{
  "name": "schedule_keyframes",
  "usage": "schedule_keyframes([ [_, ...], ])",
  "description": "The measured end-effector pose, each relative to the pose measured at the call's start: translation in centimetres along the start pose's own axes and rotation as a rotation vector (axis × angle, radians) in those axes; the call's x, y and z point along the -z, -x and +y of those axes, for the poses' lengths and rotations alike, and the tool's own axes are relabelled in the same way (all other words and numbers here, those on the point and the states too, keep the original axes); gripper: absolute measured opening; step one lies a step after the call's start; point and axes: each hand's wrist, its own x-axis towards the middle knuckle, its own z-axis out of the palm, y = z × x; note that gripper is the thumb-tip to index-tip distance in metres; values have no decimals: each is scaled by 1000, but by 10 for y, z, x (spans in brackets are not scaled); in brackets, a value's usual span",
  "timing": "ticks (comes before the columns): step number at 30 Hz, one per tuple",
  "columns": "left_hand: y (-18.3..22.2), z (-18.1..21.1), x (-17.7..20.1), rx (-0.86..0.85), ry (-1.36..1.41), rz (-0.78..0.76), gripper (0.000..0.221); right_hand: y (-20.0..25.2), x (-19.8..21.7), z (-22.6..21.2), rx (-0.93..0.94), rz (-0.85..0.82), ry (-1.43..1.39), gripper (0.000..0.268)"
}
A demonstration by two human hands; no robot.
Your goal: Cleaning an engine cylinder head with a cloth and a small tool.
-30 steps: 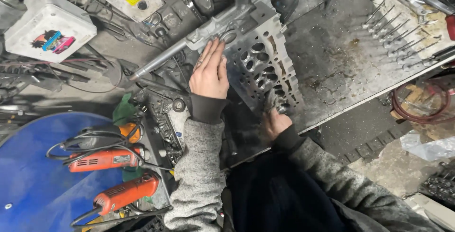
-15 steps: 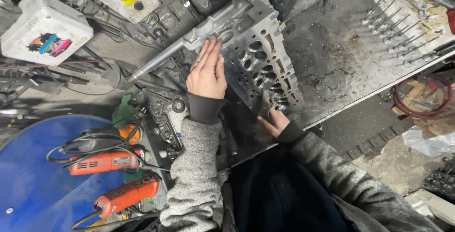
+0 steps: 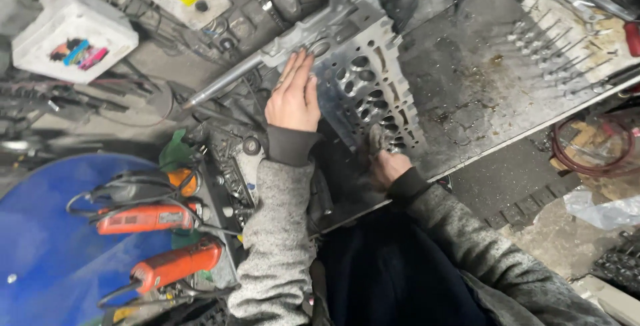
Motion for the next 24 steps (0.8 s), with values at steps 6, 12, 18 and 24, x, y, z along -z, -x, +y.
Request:
schedule_keyframes([
  [6, -5, -2, -4, -63, 34, -14, 35, -8, 25, 4, 125, 25, 10, 16],
  [12, 2, 2, 2, -32, 18, -37, 36, 4, 52, -46, -189, -100, 31, 17],
  [18, -7, -1, -6, -53, 19, -23, 37, 27, 51, -13, -86, 84, -543, 23],
  [24, 0, -1, -2, -41, 22, -35, 36, 44, 5, -4, -91, 64, -290, 25],
])
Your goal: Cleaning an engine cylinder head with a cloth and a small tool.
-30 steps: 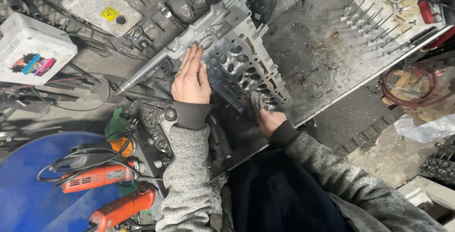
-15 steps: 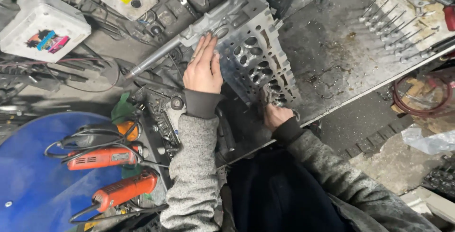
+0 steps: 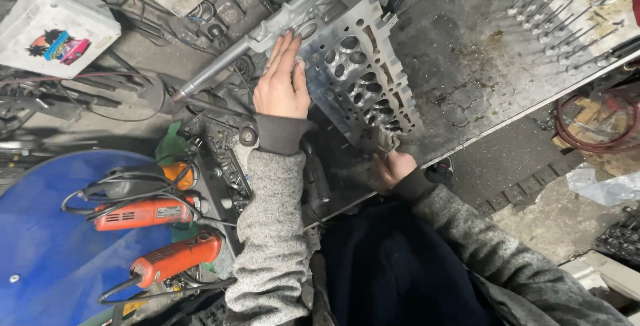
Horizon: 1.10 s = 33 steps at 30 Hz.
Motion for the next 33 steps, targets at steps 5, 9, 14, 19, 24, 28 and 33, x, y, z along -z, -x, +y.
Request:
schedule_keyframes([
  [5, -2, -1, 0, 13, -10, -6, 38, -27, 8, -45, -63, -61, 44, 27],
  [9, -1, 2, 1, 40, -10, -1, 37, -33, 2, -43, -102, -83, -87, 25],
  [14, -4, 1, 1, 21, -13, 4, 36, -31, 18, -39, 144, -23, -239, 25],
  [19, -2, -1, 0, -24, 4, -17, 37, -21, 24, -28, 20, -106, 65, 34],
  [24, -6, 1, -3, -9, 4, 21, 38, -28, 16, -33, -11, -52, 377, 39],
  [28, 2, 3, 0, 49, -9, 35, 37, -33, 9, -8, -39, -118, 391, 39],
  [33, -1, -4, -6, 41, 3, -2, 38, -17, 54, -38, -56, -95, 324, 44],
])
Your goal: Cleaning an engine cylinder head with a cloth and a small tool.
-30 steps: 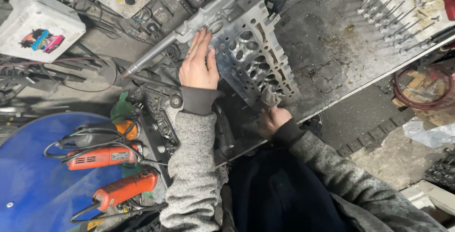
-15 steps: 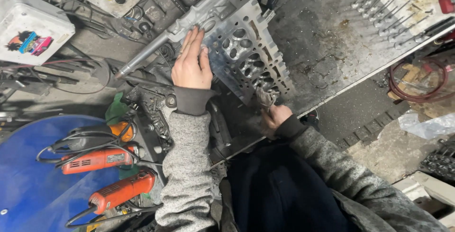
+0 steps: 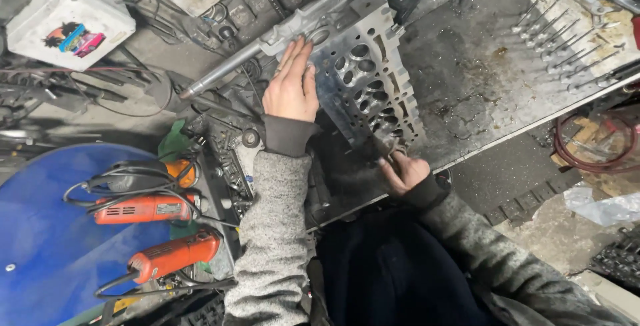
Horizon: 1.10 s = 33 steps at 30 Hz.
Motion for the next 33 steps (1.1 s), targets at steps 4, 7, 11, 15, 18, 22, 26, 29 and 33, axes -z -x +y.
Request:
schedule_keyframes([
  [4, 26, 26, -1, -84, -72, 70, 44, 26, 23, -13, -16, 28, -505, 28],
  [7, 85, 49, -30, -219, 42, 46, 46, 30, -3, 25, -52, -122, -749, 24],
  [11, 174, 48, -86, 166, 673, -429, 47, 33, 37, 21, 53, -362, -1277, 12],
  [15, 199, 14, -114, 282, 681, -365, 30, 36, 28, 46, -115, -634, -1215, 21],
  [18, 208, 8, -103, 370, 615, -336, 22, 29, 10, 53, -55, -755, -1206, 23],
  [22, 207, -3, -107, 405, 595, -184, 22, 15, 16, 48, -357, -630, -1472, 42],
  [26, 196, -3, -93, 495, 407, -343, 38, 4, 38, 33, -163, -860, -341, 31],
  [29, 188, 16, -91, 468, 169, -580, 43, 6, 40, 28, -63, -392, -287, 21],
  [33, 202, 16, -103, 307, 181, -433, 31, 13, -1, 50, -155, -315, -1198, 20],
])
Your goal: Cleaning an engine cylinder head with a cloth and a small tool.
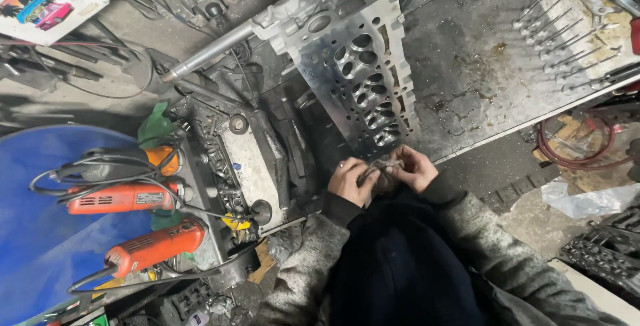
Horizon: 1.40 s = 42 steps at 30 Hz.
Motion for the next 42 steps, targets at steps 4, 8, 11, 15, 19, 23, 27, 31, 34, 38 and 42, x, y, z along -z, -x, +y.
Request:
schedule_keyframes([
  [4, -8, 7, -2, -142, 177, 216, 21, -23, -8, -17, -12, 127, 361, 20],
  [8, -15, 24, -4, -90, 226, 242, 22, -51, -26, -27, 240, 530, 933, 25],
  [11, -22, 26, -7, -116, 137, 303, 23, -75, -26, -2, 93, 656, 792, 24],
  [15, -24, 26, -5, -113, 66, 275, 22, -91, -1, 72, -184, 442, 61, 20],
  [19, -31, 29, -5, -151, 95, 259, 23, -101, 15, 96, -16, 182, 239, 18],
  [23, -36, 32, 4, -152, 122, 247, 23, -96, -13, 59, -264, 409, -294, 20],
  [27, -41, 17, -8, -172, 107, 265, 24, -87, -35, -7, -163, 588, 326, 24],
  [31, -34, 10, -4, -134, 85, 215, 25, -74, -50, -15, -179, 719, 545, 27],
  [34, -36, 9, 1, -159, 111, 201, 27, -81, -43, -17, -98, 779, 594, 29],
  [38, -23, 6, 2, -162, 154, 203, 27, -70, -56, -55, -37, 719, 490, 33],
  [42, -20, 7, 0, -156, 159, 177, 26, -64, -37, -17, -38, 709, 637, 34],
])
